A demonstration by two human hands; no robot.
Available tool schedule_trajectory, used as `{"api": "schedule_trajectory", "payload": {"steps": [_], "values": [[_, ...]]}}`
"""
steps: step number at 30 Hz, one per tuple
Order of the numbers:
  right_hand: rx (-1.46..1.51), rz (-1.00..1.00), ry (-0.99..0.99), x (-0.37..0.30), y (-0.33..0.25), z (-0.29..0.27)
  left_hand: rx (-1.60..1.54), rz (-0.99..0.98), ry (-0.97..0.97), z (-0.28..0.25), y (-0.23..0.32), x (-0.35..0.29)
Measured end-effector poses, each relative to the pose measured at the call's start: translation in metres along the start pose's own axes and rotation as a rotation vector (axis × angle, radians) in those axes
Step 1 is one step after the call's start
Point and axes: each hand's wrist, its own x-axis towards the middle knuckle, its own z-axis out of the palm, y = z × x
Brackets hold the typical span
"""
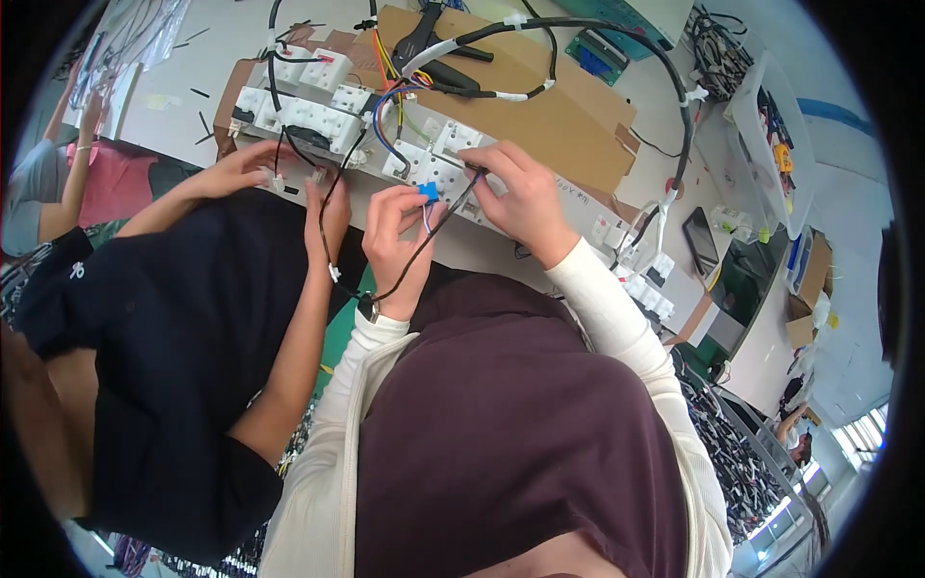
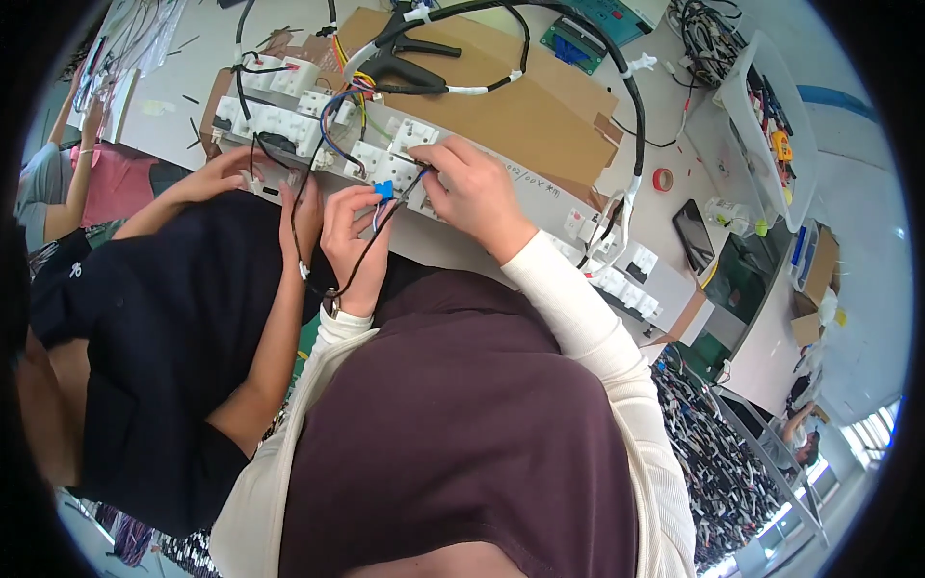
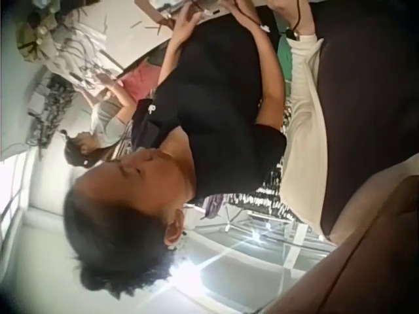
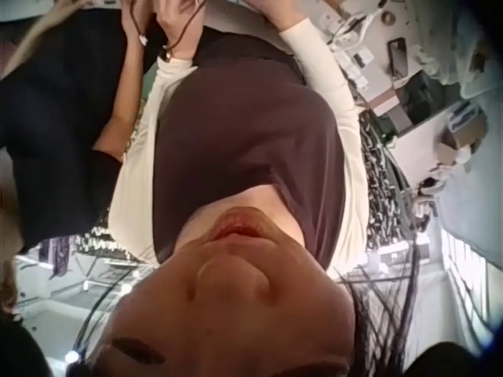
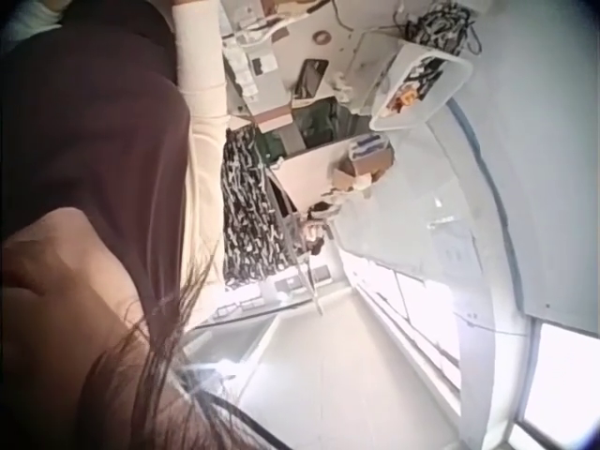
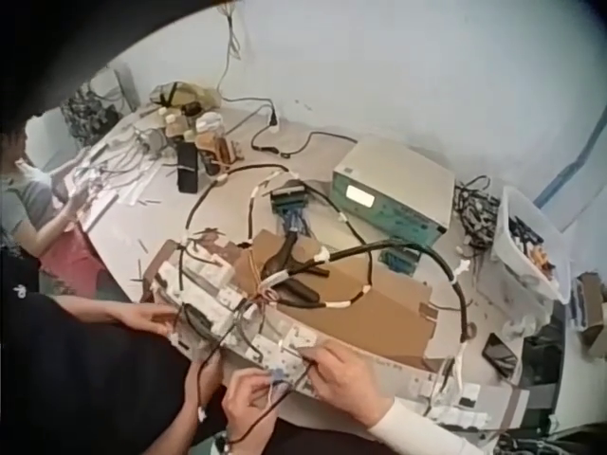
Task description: The person assembles and connects wire harnesses to electronic components by hand at a workbench.
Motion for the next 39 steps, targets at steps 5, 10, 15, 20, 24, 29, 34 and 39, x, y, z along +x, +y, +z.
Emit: {"api": "schedule_trajectory", "payload": {"steps": [5, 10, 15, 20, 24, 29, 34, 39], "values": [[0.051, -0.006, 0.020, 0.000, -0.003, 0.001, 0.126, 0.131, -0.030, -0.003, -0.008, 0.004], [0.052, 0.031, 0.042, -0.002, 0.003, 0.006, 0.248, 0.117, -0.165, -0.014, 0.005, 0.009], [-0.050, -0.110, 0.049, -0.004, 0.012, 0.015, 0.284, 0.152, -0.258, -0.018, 0.014, 0.017], [-0.019, -0.045, 0.058, 0.000, 0.003, 0.015, 0.310, 0.079, -0.409, -0.028, 0.025, 0.036], [0.091, -0.025, 0.098, -0.006, -0.019, -0.002, 0.331, 0.169, -0.330, -0.033, 0.036, 0.048], [0.156, 0.036, 0.041, -0.034, -0.026, 0.010, 0.203, 0.185, -0.242, -0.011, 0.031, 0.067], [0.161, 0.068, 0.032, -0.039, -0.024, 0.010, 0.274, 0.148, -0.454, -0.009, 0.022, 0.082], [0.201, 0.114, 0.040, -0.042, -0.023, 0.015, 0.286, 0.118, -0.591, -0.008, 0.024, 0.097]]}}
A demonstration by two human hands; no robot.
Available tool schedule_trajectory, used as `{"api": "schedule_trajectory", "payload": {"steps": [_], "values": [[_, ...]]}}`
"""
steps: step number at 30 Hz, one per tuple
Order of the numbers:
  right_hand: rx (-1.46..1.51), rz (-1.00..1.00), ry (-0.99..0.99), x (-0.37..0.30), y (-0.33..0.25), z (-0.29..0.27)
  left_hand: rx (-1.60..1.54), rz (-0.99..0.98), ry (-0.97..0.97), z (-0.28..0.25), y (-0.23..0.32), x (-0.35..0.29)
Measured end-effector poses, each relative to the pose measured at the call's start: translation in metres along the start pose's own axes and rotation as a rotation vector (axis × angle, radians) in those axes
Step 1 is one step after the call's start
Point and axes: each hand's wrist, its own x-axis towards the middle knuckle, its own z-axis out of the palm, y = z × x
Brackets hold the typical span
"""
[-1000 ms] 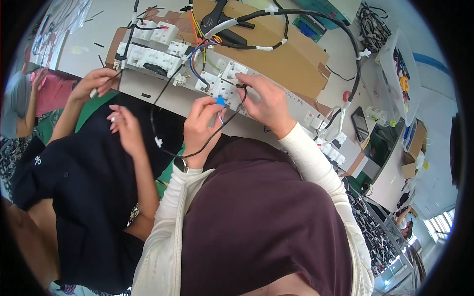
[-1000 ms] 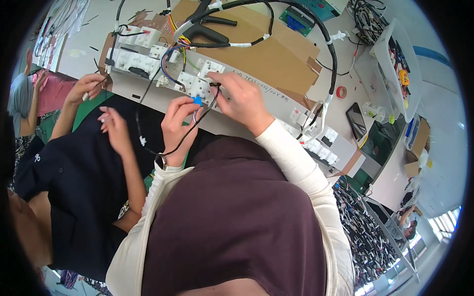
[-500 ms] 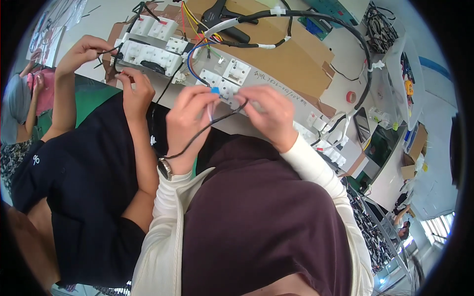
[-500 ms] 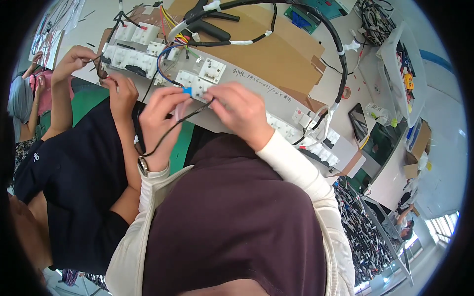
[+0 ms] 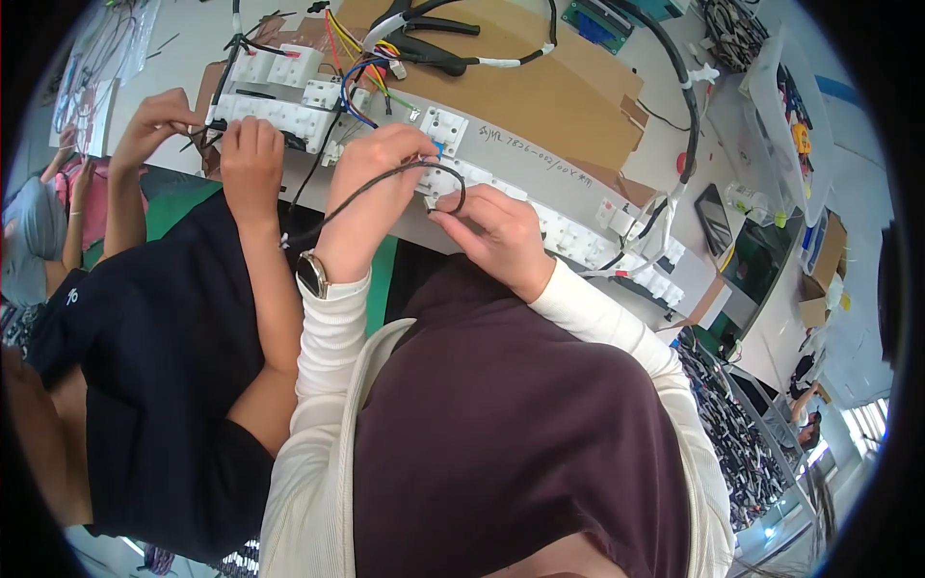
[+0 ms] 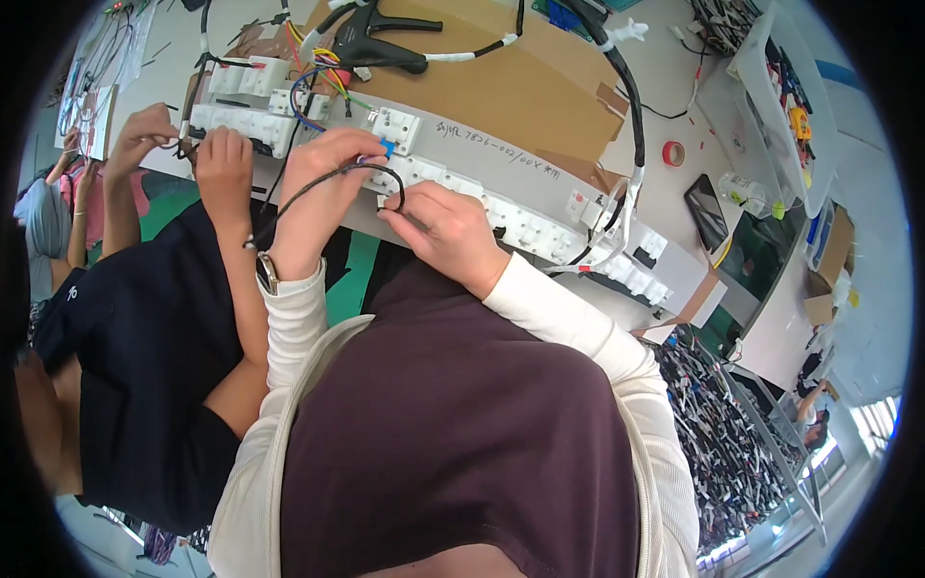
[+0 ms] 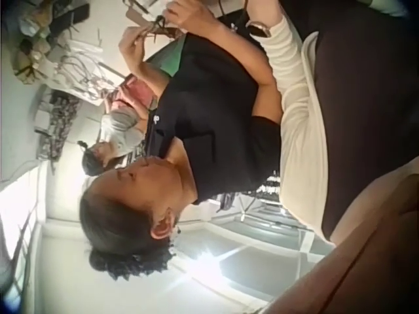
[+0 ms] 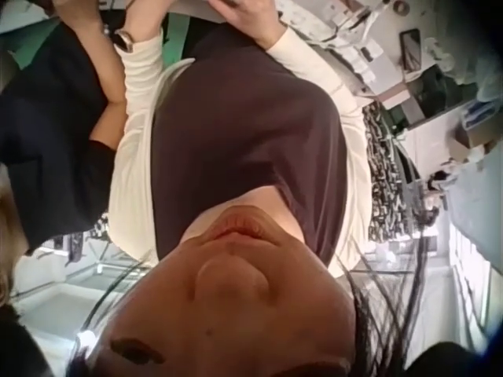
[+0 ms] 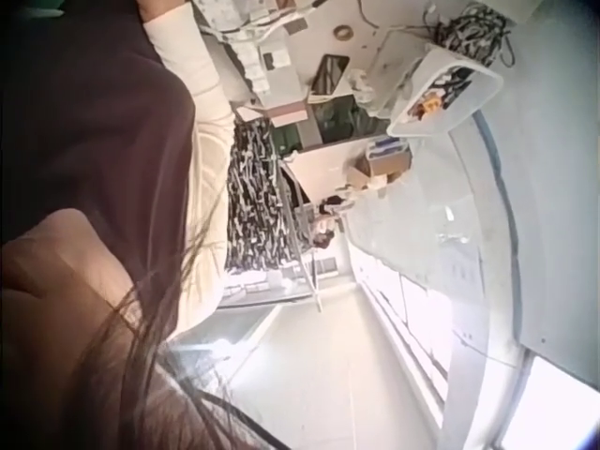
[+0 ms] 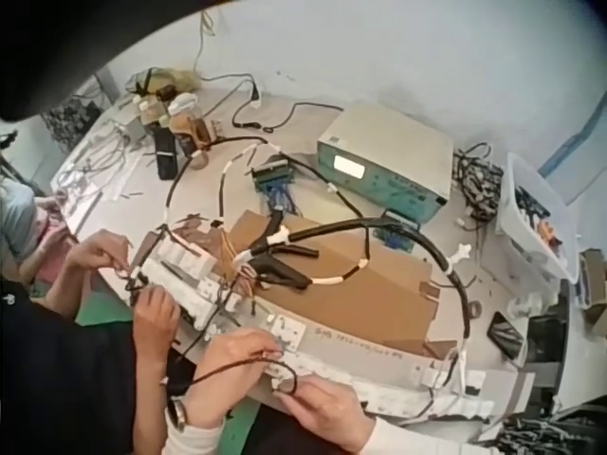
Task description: The person assembles and connects wire harnesses to electronic components by hand at a workbench.
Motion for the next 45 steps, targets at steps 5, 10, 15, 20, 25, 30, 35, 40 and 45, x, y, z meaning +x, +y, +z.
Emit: {"api": "schedule_trajectory", "payload": {"steps": [5, 10, 15, 20, 25, 30, 35, 40, 45], "values": [[-0.024, -0.049, 0.037, 0.006, 0.003, 0.011, 0.234, 0.159, -0.014, -0.004, -0.002, 0.014], [-0.125, -0.132, 0.025, 0.013, -0.001, 0.019, 0.068, -0.079, -0.080, -0.005, -0.013, 0.019], [-0.241, -0.063, -0.042, 0.018, -0.002, 0.024, 0.198, -0.012, -0.011, 0.002, -0.011, 0.019], [-0.400, 0.070, -0.072, 0.043, -0.002, 0.007, 0.259, -0.058, -0.003, 0.006, -0.013, 0.030], [-0.455, 0.101, 0.015, 0.037, -0.002, -0.005, 0.324, -0.105, 0.025, 0.023, 0.002, 0.021], [-0.300, -0.236, 0.344, -0.068, -0.022, -0.116, 0.186, -0.152, 0.349, 0.034, 0.036, -0.054], [-0.205, 0.574, 0.299, -0.133, -0.006, -0.136, 0.133, -0.022, 0.221, 0.059, 0.048, -0.086], [0.047, 0.516, 0.182, -0.096, -0.005, -0.136, -0.206, 0.194, -0.193, 0.126, 0.083, -0.063], [0.124, 0.369, -0.096, -0.088, -0.001, -0.154, -0.737, -0.062, -0.380, 0.143, 0.082, -0.076]]}}
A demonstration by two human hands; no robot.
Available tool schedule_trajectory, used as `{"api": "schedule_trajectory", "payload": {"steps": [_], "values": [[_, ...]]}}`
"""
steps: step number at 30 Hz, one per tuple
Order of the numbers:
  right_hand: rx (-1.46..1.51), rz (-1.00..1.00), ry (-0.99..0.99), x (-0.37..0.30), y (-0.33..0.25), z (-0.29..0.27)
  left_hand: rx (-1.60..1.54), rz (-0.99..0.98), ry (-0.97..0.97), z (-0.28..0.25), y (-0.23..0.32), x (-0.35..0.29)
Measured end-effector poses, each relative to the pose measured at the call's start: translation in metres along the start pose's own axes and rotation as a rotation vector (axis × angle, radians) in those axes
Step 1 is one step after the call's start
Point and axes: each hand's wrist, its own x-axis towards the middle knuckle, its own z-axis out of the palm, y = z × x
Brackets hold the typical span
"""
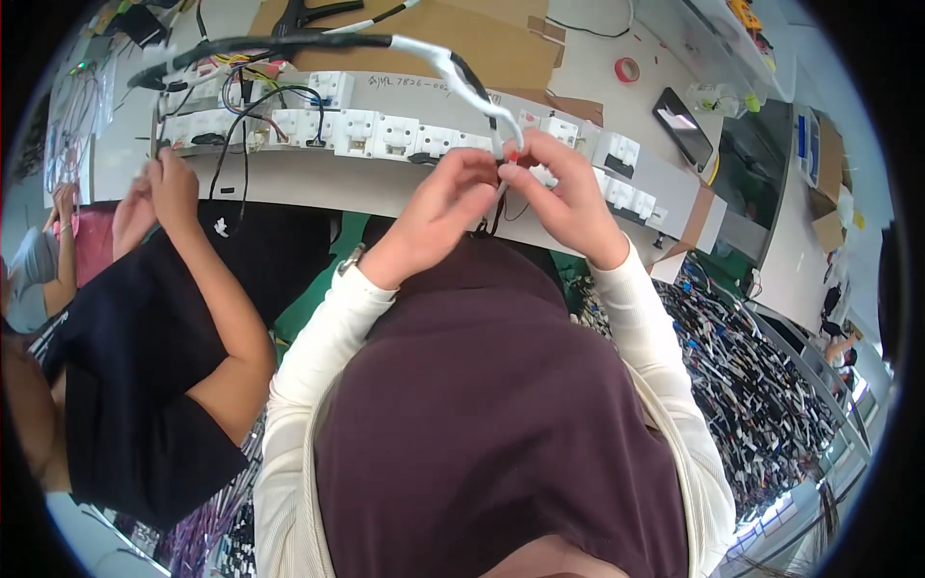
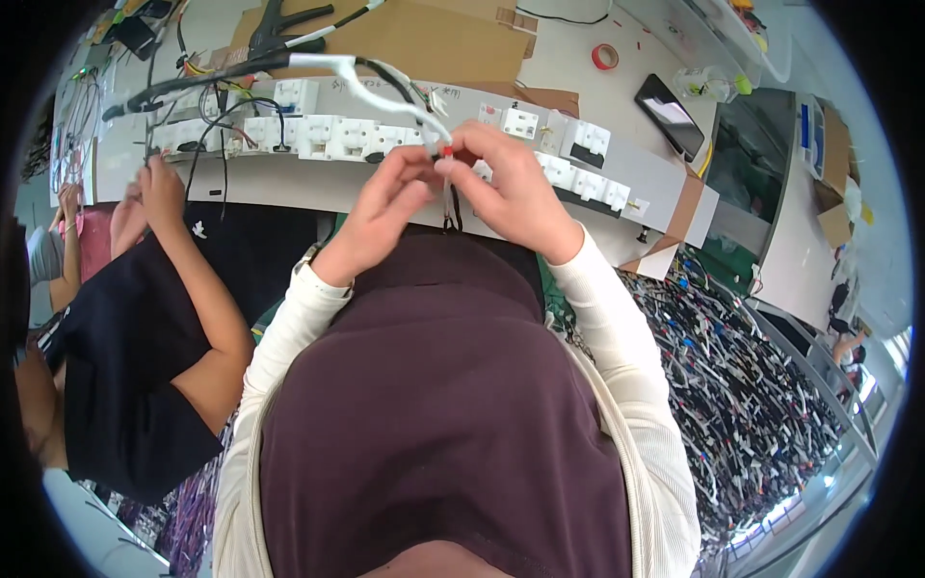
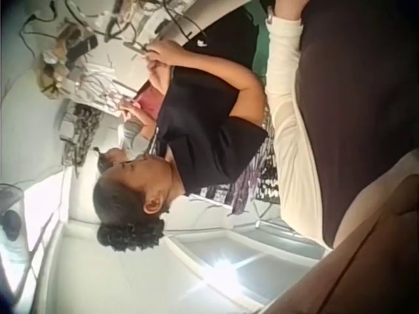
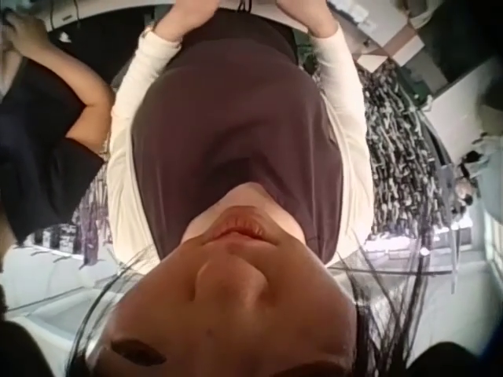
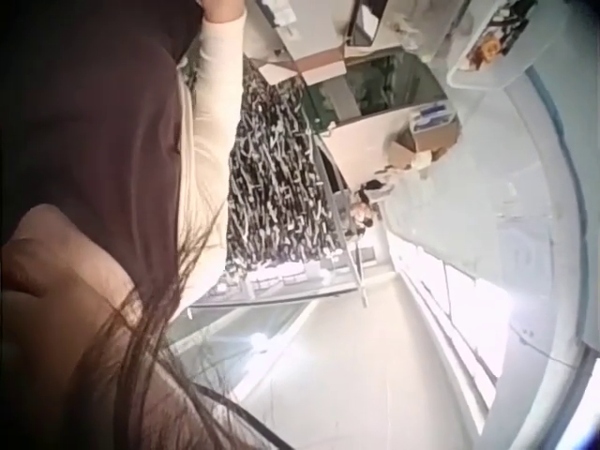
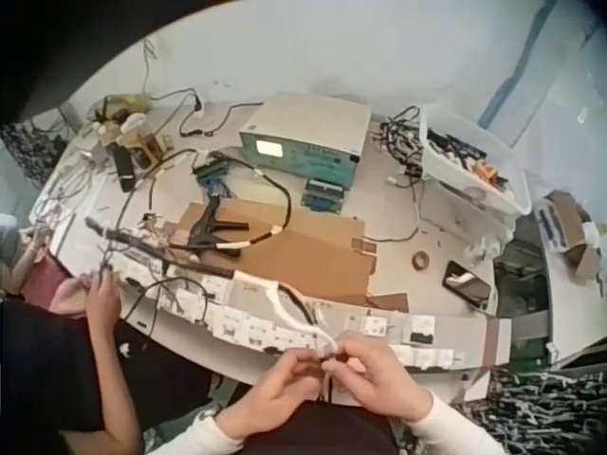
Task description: The person assembles and connects wire harnesses to electronic components by hand at a workbench.
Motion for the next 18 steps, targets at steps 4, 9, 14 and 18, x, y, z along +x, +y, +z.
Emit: {"api": "schedule_trajectory", "payload": {"steps": [4, 9, 14, 18], "values": [[0.243, 0.017, -0.187, -0.009, 0.003, -0.002, -0.251, -0.088, 0.127, 0.000, -0.013, -0.009], [0.346, 0.038, -0.280, -0.011, 0.002, 0.000, -0.146, 0.125, 0.220, 0.005, 0.000, 0.017], [0.368, -0.031, -0.183, -0.016, 0.005, 0.001, -0.185, 0.051, 0.101, -0.001, -0.007, 0.016], [0.410, 0.112, -0.178, -0.013, 0.006, -0.008, -0.209, -0.087, 0.024, 0.022, -0.021, -0.004]]}}
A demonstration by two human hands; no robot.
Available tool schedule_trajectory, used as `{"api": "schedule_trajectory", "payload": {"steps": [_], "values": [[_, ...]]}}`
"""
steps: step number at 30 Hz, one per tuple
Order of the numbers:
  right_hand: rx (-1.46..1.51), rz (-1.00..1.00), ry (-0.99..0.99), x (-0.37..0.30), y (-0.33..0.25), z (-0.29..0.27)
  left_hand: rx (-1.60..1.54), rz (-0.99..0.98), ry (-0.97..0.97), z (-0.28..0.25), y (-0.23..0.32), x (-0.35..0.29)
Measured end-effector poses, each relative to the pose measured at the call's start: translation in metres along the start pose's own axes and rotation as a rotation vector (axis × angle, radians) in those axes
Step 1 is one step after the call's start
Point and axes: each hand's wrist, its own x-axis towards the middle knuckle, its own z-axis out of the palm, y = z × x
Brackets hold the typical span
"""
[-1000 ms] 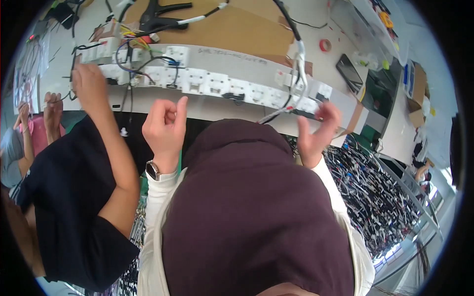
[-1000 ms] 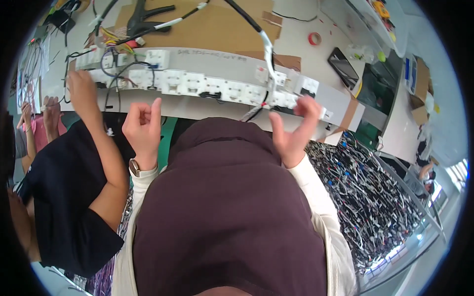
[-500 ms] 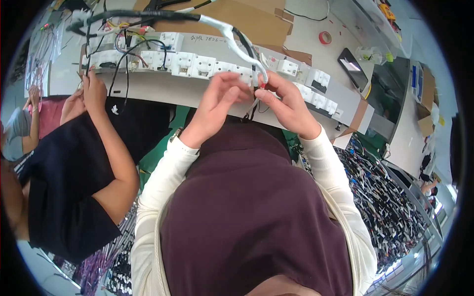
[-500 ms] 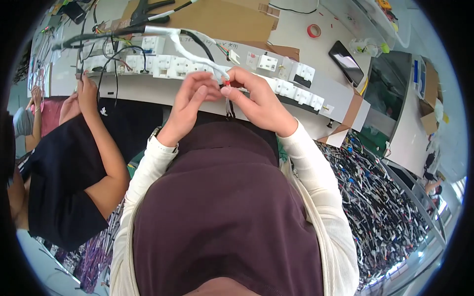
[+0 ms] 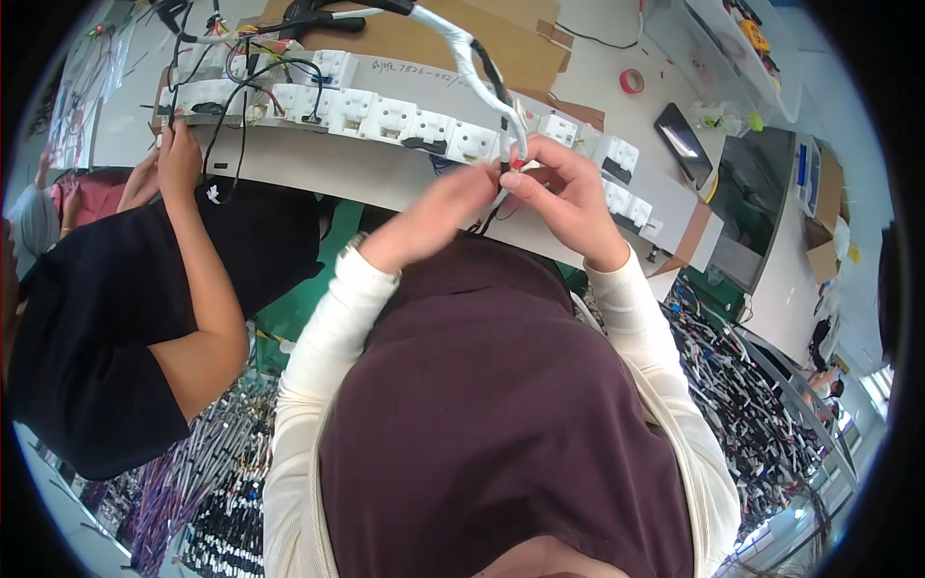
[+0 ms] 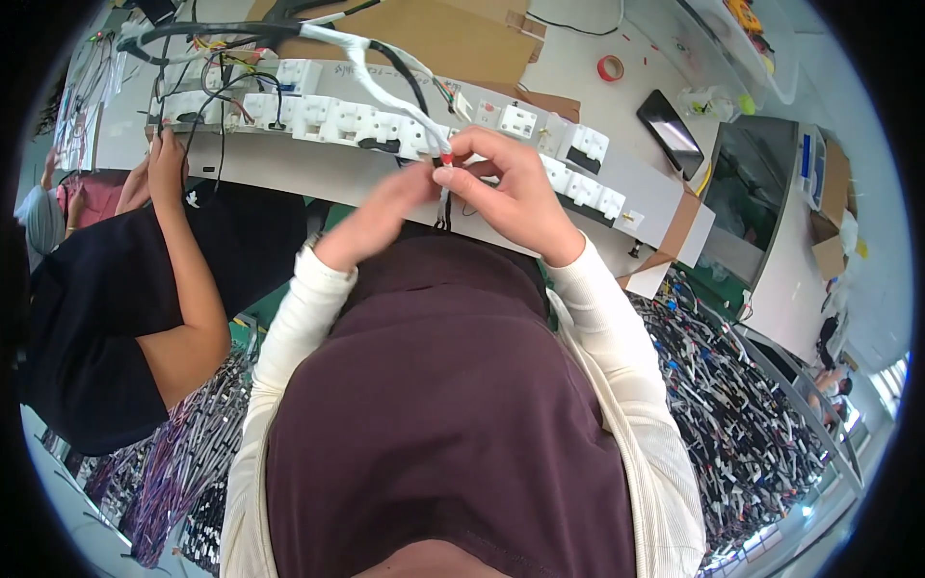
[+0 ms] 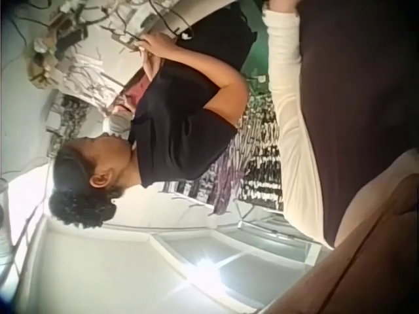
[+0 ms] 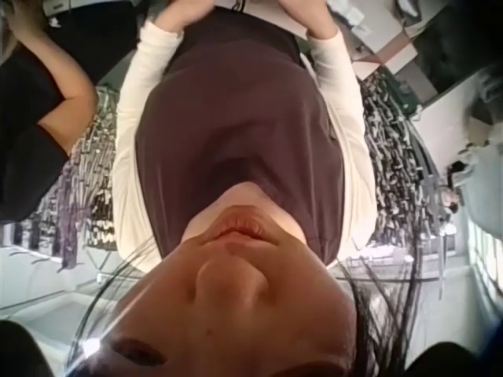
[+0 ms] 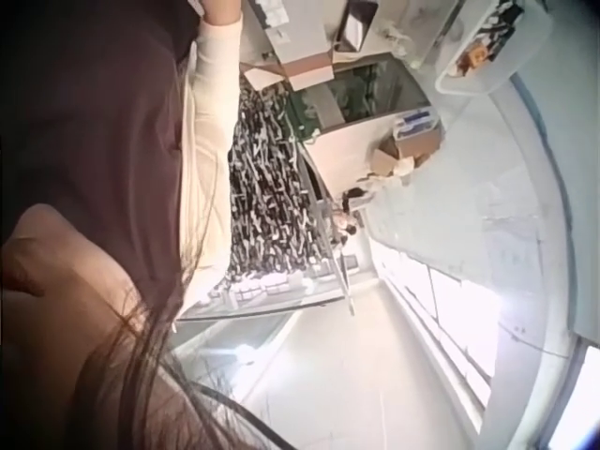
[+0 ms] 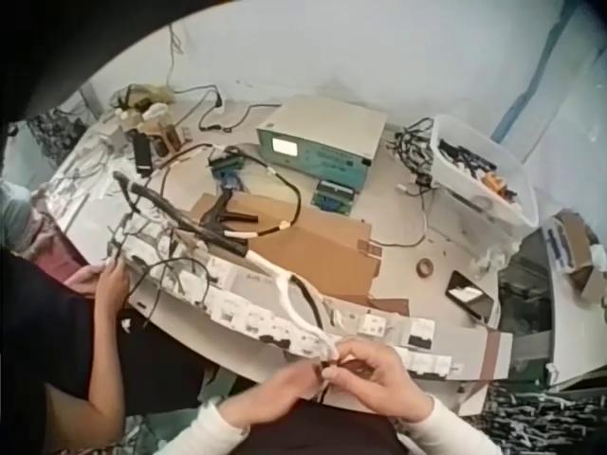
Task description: The person assembles and connects wire harnesses to electronic components by hand at a workbench.
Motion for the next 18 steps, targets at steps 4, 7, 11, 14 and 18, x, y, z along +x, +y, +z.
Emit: {"api": "schedule_trajectory", "payload": {"steps": [4, 7, 11, 14, 18], "values": [[0.097, -0.143, 0.193, 0.010, 0.010, -0.018, 0.082, -0.006, -0.021, 0.006, -0.023, -0.024], [-0.169, -0.208, 0.264, 0.030, -0.002, -0.017, 0.197, 0.017, -0.079, 0.002, -0.023, -0.034], [-0.286, -0.138, -0.135, 0.059, -0.014, -0.005, 0.197, 0.011, -0.056, -0.009, -0.021, -0.048], [-0.265, -0.043, -0.342, 0.069, -0.019, 0.019, 0.203, 0.038, 0.000, -0.020, -0.016, -0.068], [0.038, 0.079, -0.472, 0.071, 0.001, 0.043, 0.219, 0.041, 0.059, -0.037, -0.015, -0.097]]}}
